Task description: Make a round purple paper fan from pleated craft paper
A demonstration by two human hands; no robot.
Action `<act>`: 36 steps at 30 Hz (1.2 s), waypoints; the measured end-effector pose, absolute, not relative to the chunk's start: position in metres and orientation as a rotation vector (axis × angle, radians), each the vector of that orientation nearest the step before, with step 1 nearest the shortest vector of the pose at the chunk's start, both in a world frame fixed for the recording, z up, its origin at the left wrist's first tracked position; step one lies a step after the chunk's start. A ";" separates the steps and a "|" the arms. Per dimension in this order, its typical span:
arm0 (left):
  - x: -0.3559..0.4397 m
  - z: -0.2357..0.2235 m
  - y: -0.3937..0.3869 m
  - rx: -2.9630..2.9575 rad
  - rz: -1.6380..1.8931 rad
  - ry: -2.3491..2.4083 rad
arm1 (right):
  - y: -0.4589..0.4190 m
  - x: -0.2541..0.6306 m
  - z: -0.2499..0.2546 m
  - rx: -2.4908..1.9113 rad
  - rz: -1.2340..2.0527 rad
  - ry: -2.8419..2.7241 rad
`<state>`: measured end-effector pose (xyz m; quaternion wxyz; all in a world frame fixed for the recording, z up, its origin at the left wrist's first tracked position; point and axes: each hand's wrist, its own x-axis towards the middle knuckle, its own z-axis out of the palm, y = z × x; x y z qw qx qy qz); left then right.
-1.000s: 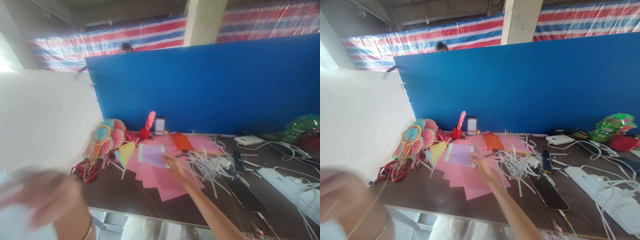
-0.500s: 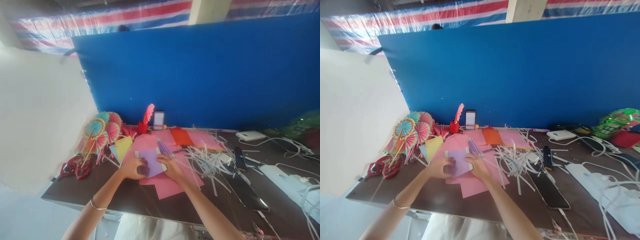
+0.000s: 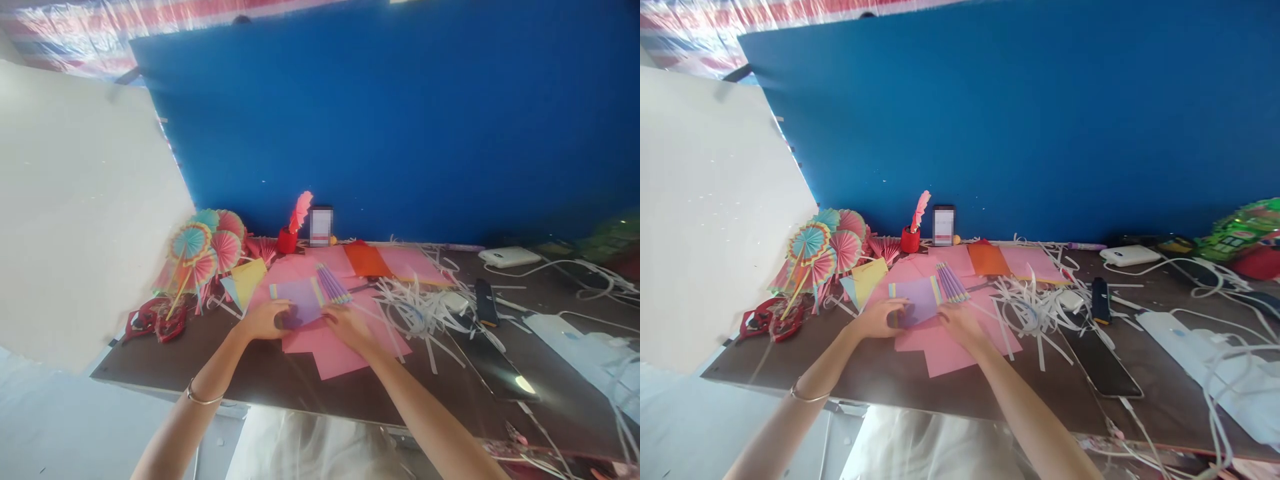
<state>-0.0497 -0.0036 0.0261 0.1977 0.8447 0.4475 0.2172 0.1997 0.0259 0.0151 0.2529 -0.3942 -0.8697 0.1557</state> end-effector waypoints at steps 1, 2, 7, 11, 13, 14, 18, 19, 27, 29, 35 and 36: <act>-0.051 0.027 -0.003 2.352 0.621 1.267 | 0.026 0.200 0.016 -1.091 0.420 -2.367; -0.053 0.027 -0.002 2.343 0.632 1.280 | 0.025 0.200 0.017 -1.093 0.422 -2.380; -0.064 0.027 0.004 2.311 0.652 1.324 | 0.021 0.206 0.033 -1.056 0.448 -2.444; -0.071 0.022 0.009 2.302 0.660 1.361 | 0.019 0.208 0.042 -1.116 0.469 -2.481; -0.074 0.019 0.010 2.284 0.663 1.371 | 0.020 0.208 0.041 -1.088 0.482 -2.484; -0.075 0.019 0.011 2.274 0.661 1.368 | 0.020 0.209 0.040 -1.057 0.486 -2.496; -0.079 0.020 0.012 2.226 0.646 1.366 | 0.021 0.209 0.040 -1.003 0.522 -2.523; -0.080 0.021 0.012 2.214 0.640 1.374 | 0.021 0.209 0.043 -1.022 0.552 -2.501; -0.083 0.018 0.014 2.170 0.678 1.445 | 0.014 0.206 0.063 -1.149 0.764 -2.364; -0.082 0.019 0.015 2.150 0.687 1.466 | 0.014 0.205 0.062 -1.143 0.767 -2.337; -0.081 0.020 0.016 2.083 0.724 1.479 | 0.021 0.203 0.044 -1.108 0.800 -2.274; -0.081 0.019 0.016 2.065 0.726 1.483 | 0.022 0.202 0.041 -1.097 0.804 -2.268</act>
